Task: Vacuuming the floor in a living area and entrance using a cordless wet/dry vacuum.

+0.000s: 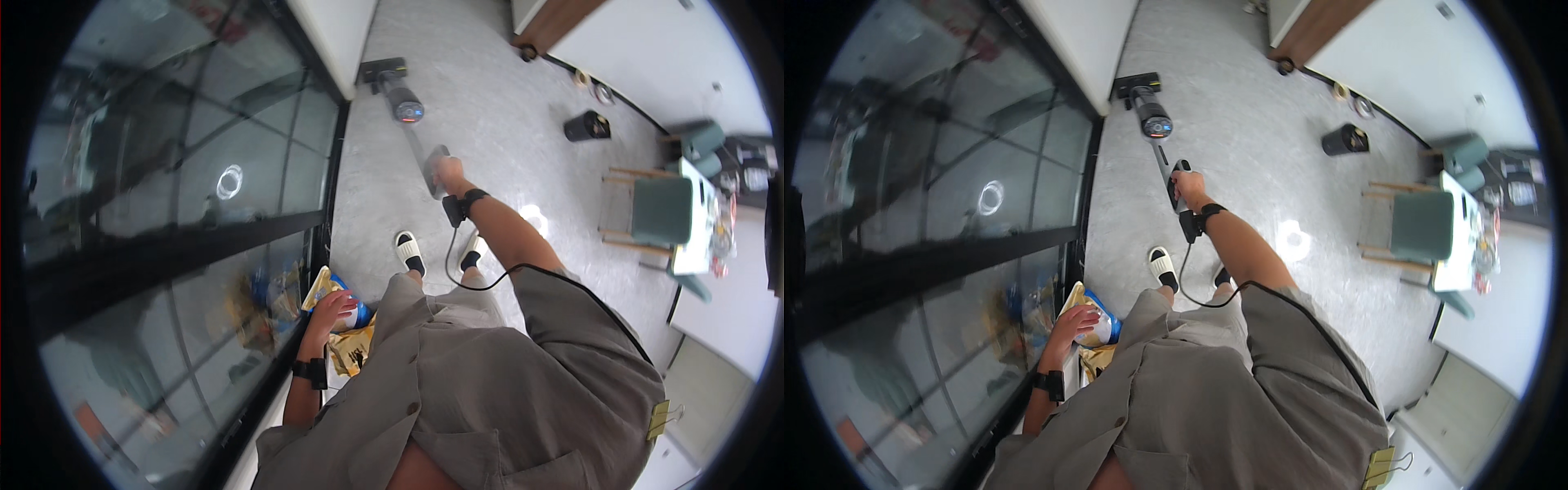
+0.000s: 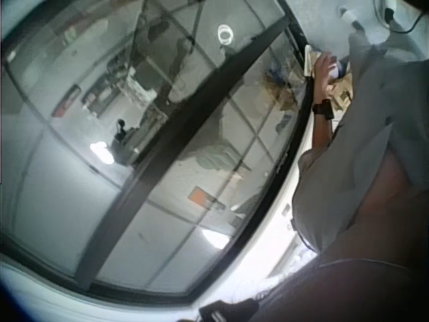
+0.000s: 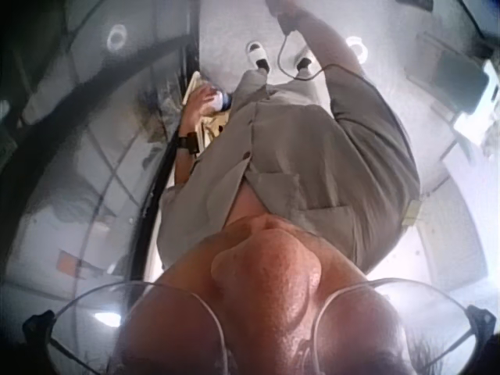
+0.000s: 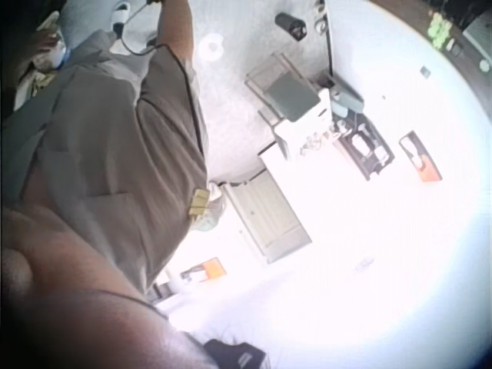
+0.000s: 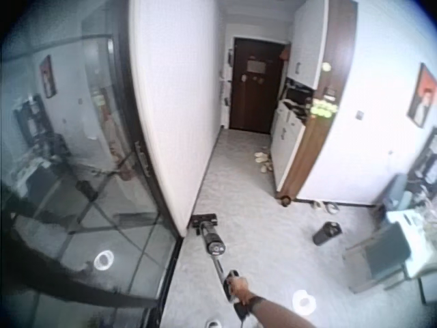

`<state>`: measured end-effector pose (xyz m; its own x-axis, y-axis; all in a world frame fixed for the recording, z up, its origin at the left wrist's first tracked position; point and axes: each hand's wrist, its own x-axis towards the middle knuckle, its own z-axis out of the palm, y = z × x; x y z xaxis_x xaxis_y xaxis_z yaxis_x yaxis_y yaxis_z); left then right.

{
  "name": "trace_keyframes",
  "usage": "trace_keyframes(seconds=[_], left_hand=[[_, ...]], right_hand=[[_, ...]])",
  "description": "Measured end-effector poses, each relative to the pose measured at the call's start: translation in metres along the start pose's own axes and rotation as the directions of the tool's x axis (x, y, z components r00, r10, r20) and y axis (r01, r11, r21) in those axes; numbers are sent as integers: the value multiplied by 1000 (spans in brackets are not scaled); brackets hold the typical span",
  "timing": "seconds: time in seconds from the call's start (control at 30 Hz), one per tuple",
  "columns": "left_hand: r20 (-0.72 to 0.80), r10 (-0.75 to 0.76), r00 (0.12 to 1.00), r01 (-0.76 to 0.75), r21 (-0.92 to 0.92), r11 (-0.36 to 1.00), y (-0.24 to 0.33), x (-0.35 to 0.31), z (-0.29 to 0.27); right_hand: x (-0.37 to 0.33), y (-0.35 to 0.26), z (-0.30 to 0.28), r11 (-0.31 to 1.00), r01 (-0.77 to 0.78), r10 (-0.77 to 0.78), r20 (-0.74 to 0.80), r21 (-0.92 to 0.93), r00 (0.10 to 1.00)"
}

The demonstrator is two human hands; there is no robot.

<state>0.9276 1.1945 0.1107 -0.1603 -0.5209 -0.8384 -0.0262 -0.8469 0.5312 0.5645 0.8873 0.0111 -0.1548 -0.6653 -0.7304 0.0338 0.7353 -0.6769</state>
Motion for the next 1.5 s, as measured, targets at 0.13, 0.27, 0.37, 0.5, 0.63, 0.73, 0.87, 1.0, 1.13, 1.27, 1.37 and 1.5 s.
trace_keyframes(seconds=[0.13, 0.27, 0.37, 0.5, 0.63, 0.73, 0.87, 1.0, 1.13, 1.27, 1.37, 1.5], left_hand=[[77, 19, 997, -21, 24, 999, 17, 26, -4], [172, 59, 983, -77, 99, 992, 74, 60, 24], [214, 48, 976, -84, 165, 983, 113, 80, 47], [299, 13, 954, -91, 250, 964, 144, 98, 78], [351, -91, 932, -69, 417, 906, 162, 112, 119], [394, -140, 909, -94, 519, 849, 181, 114, 171], [414, -158, 896, -125, 579, 805, 197, 110, 214], [370, -149, 917, -134, 638, 759, 220, 96, 233], [308, -136, 942, -98, 638, 764, 237, 89, 251], [304, -175, 936, -85, 681, 727, 256, 96, 256], [327, -222, 919, -80, 704, 706, 273, 117, 272], [393, -323, 861, -83, 734, 674, 292, 173, 287]], right_hand=[[-30, 22, -84, 947, 25, -40, -43, -319, 998], [-109, 77, -158, 871, -108, 72, -93, -480, 993], [-195, 98, -189, 933, -250, 212, -168, -260, 963], [-269, 107, -223, 907, -322, 375, -174, 271, 910], [-291, 110, -225, 664, -317, 512, -103, 678, 853], [-275, 105, -218, 694, -245, 431, -119, 677, 894], [-209, 119, -239, 700, -104, 326, -187, 707, 927], [-143, 130, -276, 846, 31, 82, -187, 532, 979], [-99, 143, -297, 952, 47, -122, -237, -303, 964], [-120, 160, -292, 803, 165, -322, -183, -573, 929], [-170, 189, -310, 869, 25, -158, -230, -493, 960], [-259, 213, -309, 932, -236, 163, -264, -274, 951]])
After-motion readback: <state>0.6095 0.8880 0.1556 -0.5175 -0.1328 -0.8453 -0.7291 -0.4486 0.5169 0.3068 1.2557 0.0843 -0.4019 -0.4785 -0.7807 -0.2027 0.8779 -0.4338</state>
